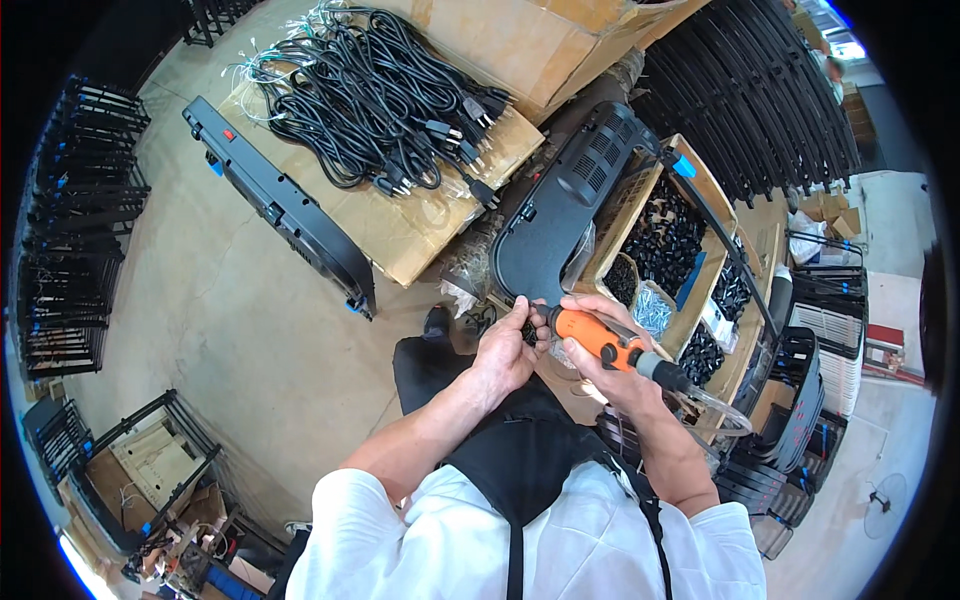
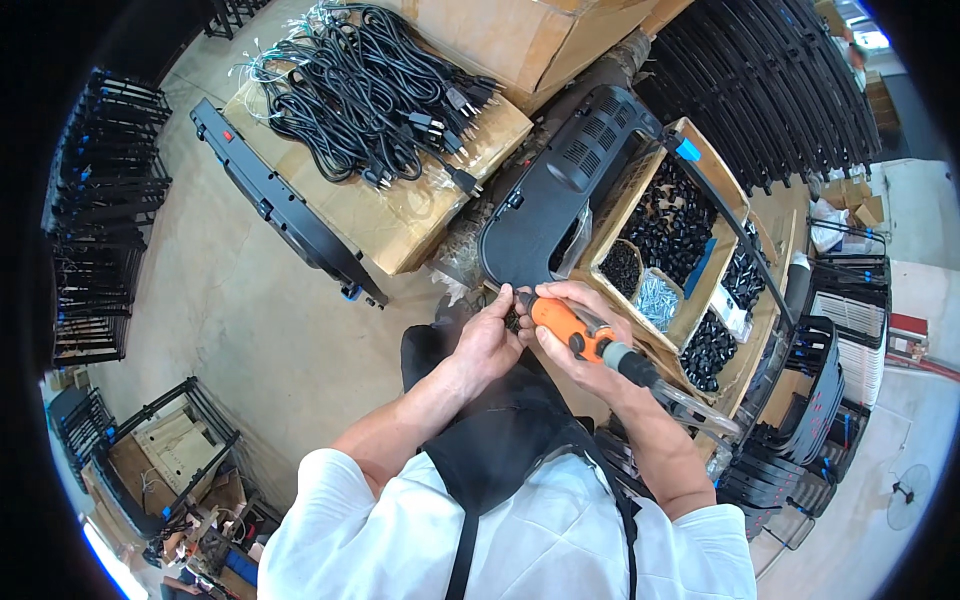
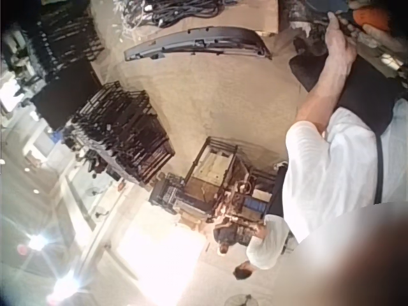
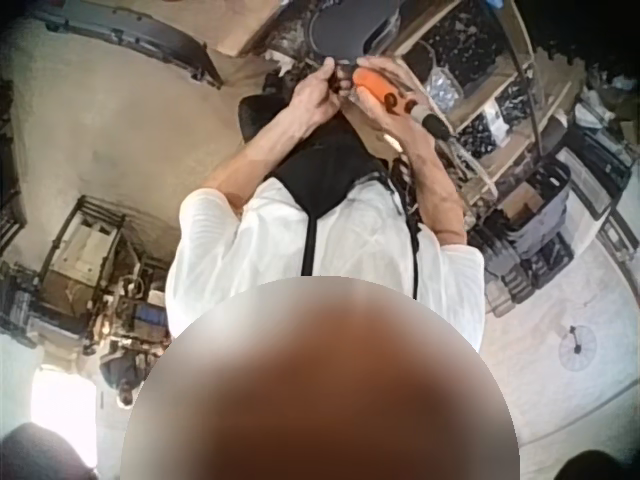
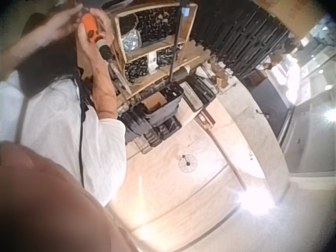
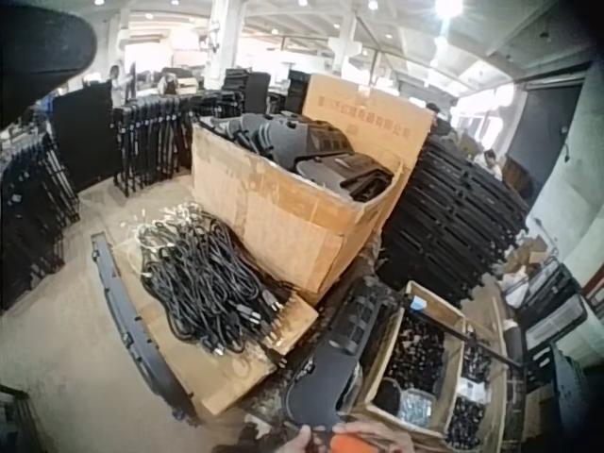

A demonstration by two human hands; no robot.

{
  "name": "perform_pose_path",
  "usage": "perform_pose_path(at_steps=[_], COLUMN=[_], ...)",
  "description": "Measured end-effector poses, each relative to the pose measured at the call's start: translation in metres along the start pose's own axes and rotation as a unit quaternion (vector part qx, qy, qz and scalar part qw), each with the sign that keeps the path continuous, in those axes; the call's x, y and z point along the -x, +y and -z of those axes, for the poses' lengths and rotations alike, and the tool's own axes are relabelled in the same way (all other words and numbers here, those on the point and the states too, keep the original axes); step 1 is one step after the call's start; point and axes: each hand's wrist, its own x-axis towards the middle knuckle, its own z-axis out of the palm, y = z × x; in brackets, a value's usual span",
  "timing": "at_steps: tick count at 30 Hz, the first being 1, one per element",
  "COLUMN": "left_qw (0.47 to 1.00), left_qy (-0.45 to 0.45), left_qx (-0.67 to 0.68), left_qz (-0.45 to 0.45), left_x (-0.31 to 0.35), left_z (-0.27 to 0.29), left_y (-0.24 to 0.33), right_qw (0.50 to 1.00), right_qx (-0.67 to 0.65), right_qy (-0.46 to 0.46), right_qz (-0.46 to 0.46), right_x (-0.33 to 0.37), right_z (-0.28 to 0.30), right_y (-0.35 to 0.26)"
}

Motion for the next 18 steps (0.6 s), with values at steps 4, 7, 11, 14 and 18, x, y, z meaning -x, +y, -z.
perform_pose_path(at_steps=[4, 7, 11, 14, 18], left_qw=[0.997, 0.995, 0.984, 0.979, 0.965], left_qy=[0.052, 0.038, -0.061, -0.065, -0.053], left_qx=[-0.055, -0.093, -0.166, -0.192, -0.255], left_qz=[-0.015, -0.001, 0.0, -0.003, -0.008], left_x=[0.01, 0.013, 0.012, 0.017, 0.018], left_z=[-0.008, 0.006, 0.027, 0.02, 0.017], left_y=[0.001, 0.001, 0.001, 0.0, 0.001], right_qw=[0.997, 0.997, 0.995, 0.997, 0.992], right_qx=[0.077, 0.062, 0.083, 0.058, 0.111], right_qy=[-0.012, -0.036, -0.059, -0.053, -0.056], right_qz=[-0.009, 0.014, -0.009, -0.01, 0.037], right_x=[-0.018, -0.021, -0.029, -0.027, -0.038], right_z=[-0.009, -0.011, -0.011, -0.011, -0.014], right_y=[0.002, 0.01, 0.004, 0.006, 0.005])
